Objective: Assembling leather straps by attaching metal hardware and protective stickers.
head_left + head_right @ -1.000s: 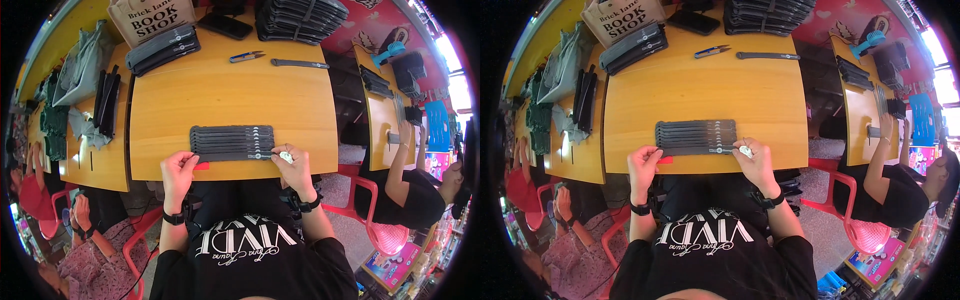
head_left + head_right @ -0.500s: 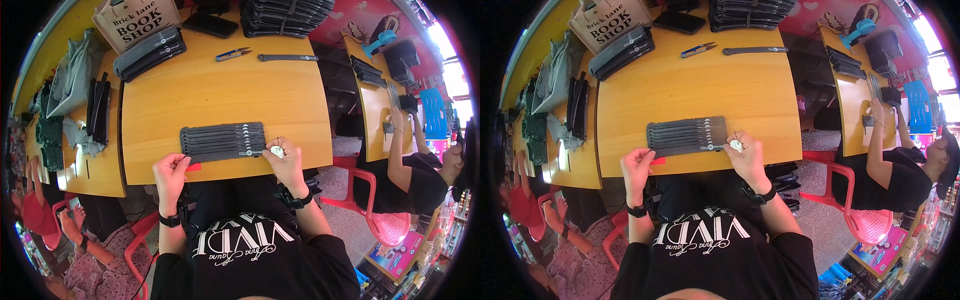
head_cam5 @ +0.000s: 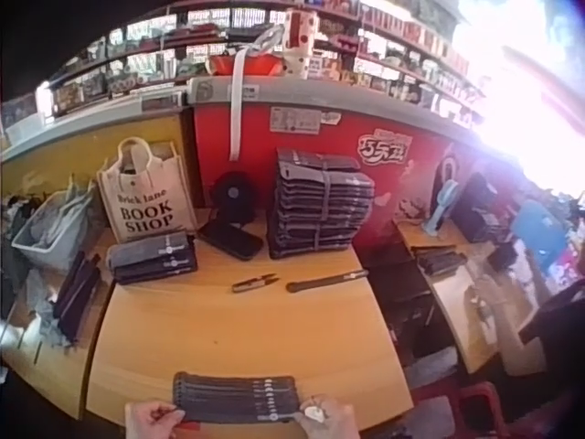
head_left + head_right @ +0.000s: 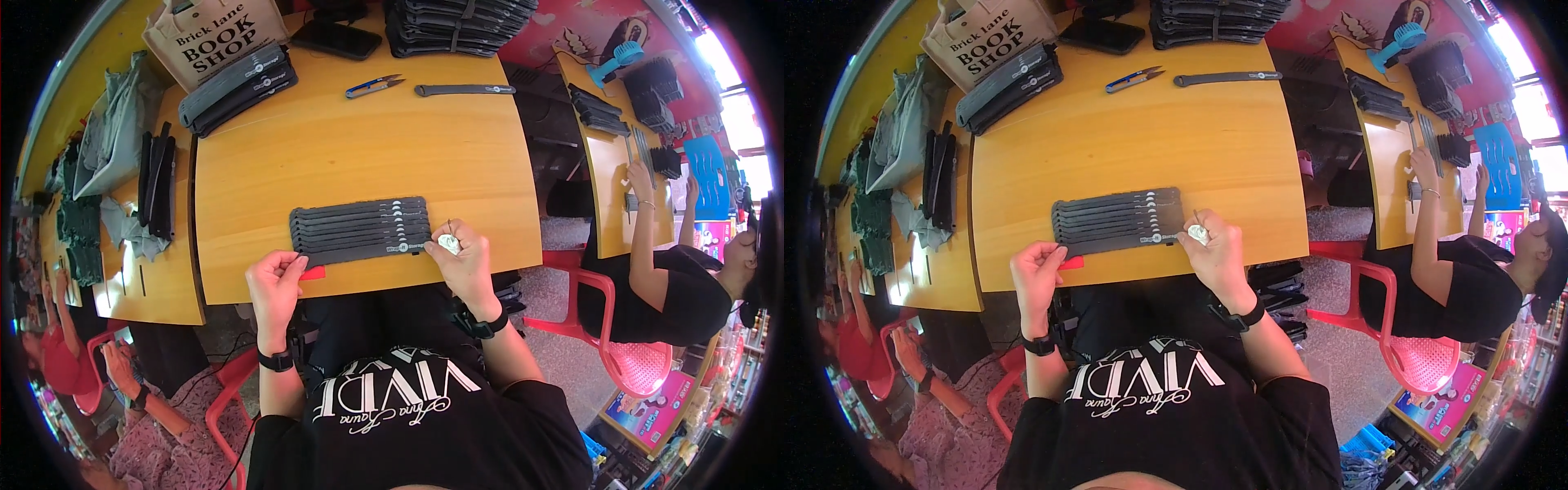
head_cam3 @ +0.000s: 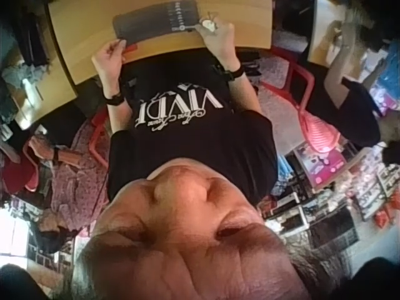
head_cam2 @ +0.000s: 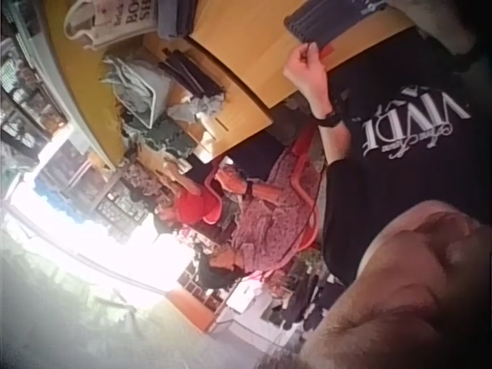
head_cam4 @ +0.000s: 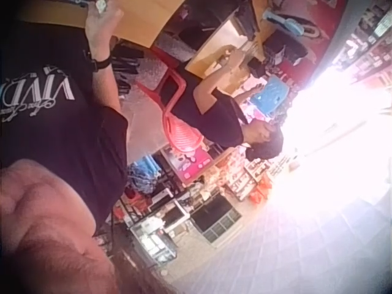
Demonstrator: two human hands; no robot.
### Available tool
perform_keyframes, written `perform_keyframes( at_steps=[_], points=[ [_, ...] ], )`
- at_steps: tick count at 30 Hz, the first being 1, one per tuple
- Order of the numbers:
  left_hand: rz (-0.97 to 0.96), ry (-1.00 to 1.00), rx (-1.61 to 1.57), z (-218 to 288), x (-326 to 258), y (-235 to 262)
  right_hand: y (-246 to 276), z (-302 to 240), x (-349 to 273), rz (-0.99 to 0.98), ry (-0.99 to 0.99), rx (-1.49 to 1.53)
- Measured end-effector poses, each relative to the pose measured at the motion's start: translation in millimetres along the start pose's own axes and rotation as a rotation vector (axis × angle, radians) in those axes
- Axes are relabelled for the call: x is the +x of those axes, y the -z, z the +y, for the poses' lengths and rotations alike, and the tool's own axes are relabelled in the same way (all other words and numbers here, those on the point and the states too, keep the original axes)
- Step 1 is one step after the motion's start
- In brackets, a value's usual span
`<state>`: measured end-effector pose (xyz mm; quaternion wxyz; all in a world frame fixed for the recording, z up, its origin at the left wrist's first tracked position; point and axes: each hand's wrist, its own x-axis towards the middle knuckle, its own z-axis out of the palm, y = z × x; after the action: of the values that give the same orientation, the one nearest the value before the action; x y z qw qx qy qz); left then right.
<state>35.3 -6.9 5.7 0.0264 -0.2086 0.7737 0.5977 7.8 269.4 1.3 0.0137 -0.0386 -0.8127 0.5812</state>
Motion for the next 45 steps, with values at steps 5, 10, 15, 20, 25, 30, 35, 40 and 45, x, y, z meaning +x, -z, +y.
perform_keyframes(
  at_steps=[5,10,15,20,25,30,35,40,45],
  points=[
    [-0.004,0.002,0.004,1.9,0.4,-0.3,-0.5,0.1,0.4,0.001,-0.002,-0.017],
    [0.007,-0.008,-0.015,-3.1,1.3,0.9,-2.1,-1.8,0.9,-0.009,-0.020,-0.006],
    [0.022,-0.022,-0.019,1.2,-1.1,1.6,-1.4,-1.9,0.0,-0.037,-0.049,-0.009],
    [0.007,-0.046,-0.017,-4.8,0.7,-3.8,0.8,-0.9,0.5,-0.006,0.030,-0.015],
    [0.026,-0.056,0.022,-2.5,-0.8,-1.2,1.5,-5.2,0.7,-0.027,-0.045,-0.034],
    [0.013,-0.051,0.025,-0.4,0.4,-0.3,0.7,-6.6,2.1,-0.021,-0.049,-0.045],
    [0.059,-0.034,-0.006,4.3,-1.6,-2.6,0.1,-5.6,1.1,-0.014,-0.030,-0.061],
    [0.087,-0.133,0.060,-0.8,-1.7,-2.4,0.4,-8.3,-0.3,-0.019,-0.046,-0.067],
    [0.104,-0.136,0.077,-0.8,1.3,-3.7,0.5,-6.0,2.2,-0.028,-0.055,-0.065]
  ],
)
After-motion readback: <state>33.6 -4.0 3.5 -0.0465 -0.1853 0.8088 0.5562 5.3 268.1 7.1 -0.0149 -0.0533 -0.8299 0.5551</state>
